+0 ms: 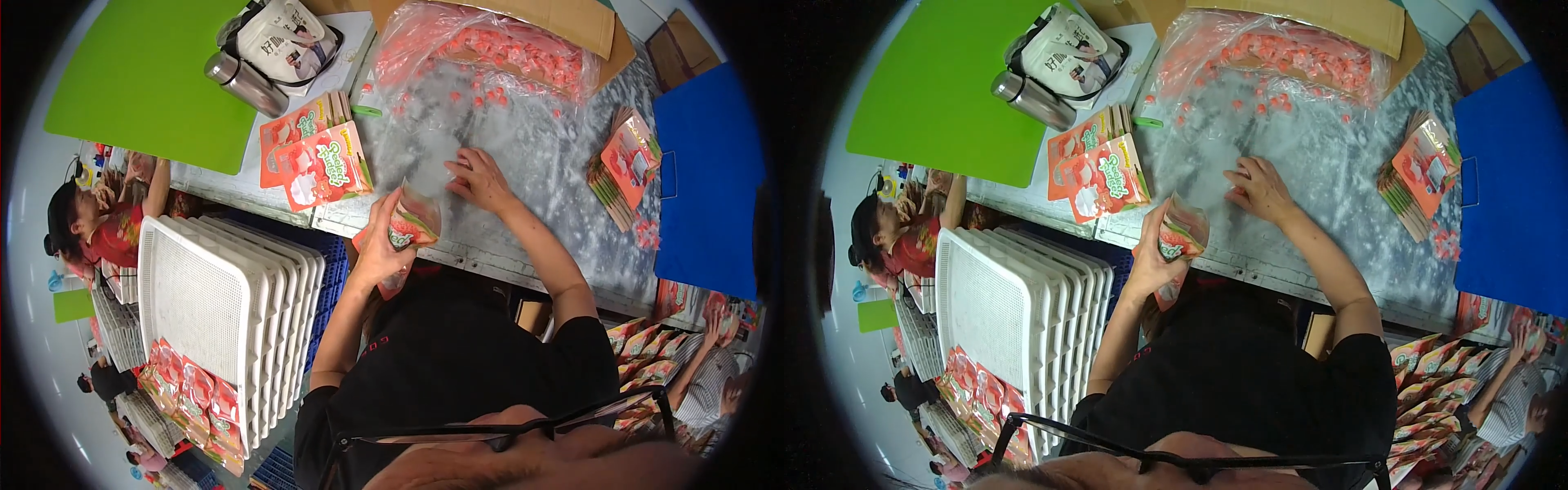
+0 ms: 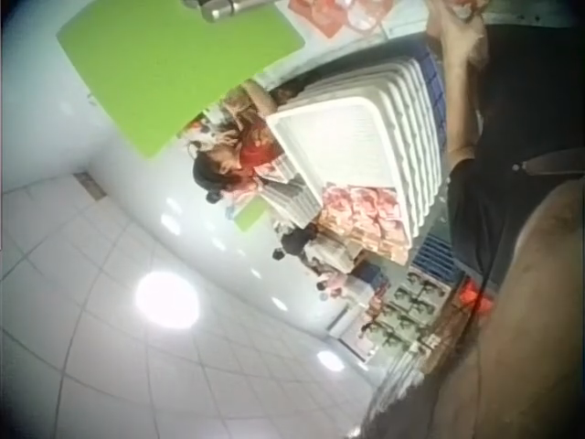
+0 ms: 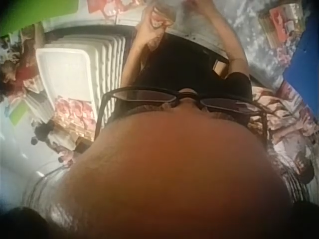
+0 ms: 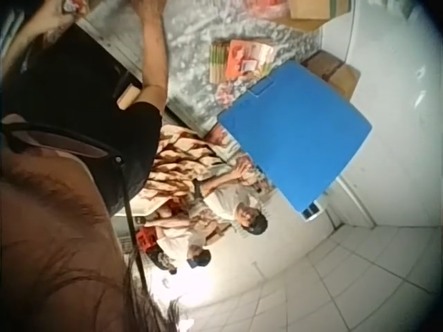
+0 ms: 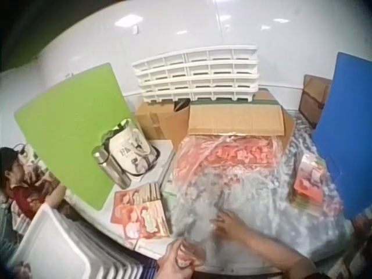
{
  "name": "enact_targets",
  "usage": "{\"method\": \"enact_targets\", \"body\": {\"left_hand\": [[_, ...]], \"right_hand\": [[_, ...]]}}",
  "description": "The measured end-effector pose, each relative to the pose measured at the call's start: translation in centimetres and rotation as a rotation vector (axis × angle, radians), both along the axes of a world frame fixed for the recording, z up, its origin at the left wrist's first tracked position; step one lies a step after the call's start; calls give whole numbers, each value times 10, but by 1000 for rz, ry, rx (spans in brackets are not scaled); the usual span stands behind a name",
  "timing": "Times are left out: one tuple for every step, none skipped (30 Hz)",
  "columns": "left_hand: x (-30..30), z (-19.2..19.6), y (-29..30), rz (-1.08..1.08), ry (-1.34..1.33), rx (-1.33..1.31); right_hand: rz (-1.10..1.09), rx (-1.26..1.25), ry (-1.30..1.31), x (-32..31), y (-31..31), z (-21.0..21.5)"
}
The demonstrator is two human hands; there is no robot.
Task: Packing small food items (candies) from a bulk pile into individual plastic bags at a factory workbench.
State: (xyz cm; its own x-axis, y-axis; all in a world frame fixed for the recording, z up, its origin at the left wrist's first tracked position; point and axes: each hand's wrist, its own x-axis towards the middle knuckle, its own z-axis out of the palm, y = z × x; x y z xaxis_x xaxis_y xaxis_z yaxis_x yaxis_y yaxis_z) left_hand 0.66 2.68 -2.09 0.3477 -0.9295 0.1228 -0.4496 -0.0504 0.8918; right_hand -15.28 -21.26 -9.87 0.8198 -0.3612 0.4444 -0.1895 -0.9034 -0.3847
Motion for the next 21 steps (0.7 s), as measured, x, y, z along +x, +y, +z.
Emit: {"method": "enact_targets", "body": {"left_hand": [[-1,1,-2,3,0,3],[-1,2,-4,-6,-12,-1],[-2,3,-6,-17,-24,-7],[-3,4,-8,-21,-35,-10],[-4,2,-10,-22,-35,-11],[-5,0,-11,-12,-78,-7],[-5,-2,-13,-2,-119,-3],[-5,0,-13,6,-121,-4],[-5,3,-13,17,-178,25],[-7,4,-13,20,-231,54],[-9,4,-12,21,-231,56],[-10,3,-12,32,-299,55],[-11,3,-14,40,-367,51],[-12,3,-15,34,-368,48],[-13,3,-16,9,-379,55],[-14,4,-17,-10,-391,62],[-15,4,-17,-9,-392,60],[-17,4,-19,-10,-381,45],[-20,4,-20,-10,-371,30],[-22,2,-22,-7,-373,29],[-25,-1,-24,-15,-336,9]], "right_hand": [[28,0,0,0,1,-1],[30,3,0,-2,1,-4],[25,18,-11,-6,1,-9],[19,31,-23,-7,0,-10],[18,30,-23,-7,1,-11],[-40,160,-80,-8,1,-12],[-99,290,-136,-8,1,-12],[-91,290,-136,-2,6,6],[-64,456,-145,2,12,26],[-46,622,-150,4,20,51],[-44,624,-150,5,26,72],[118,536,-70,5,30,93],[276,443,8,7,34,105],[270,441,7,9,39,109],[241,424,-30,11,44,112],[216,406,-66,14,48,114],[218,404,-66,17,50,115],[142,435,-89,18,52,114],[68,466,-113,21,53,114],[72,465,-113,23,55,112],[8,475,-134,26,57,109]]}}
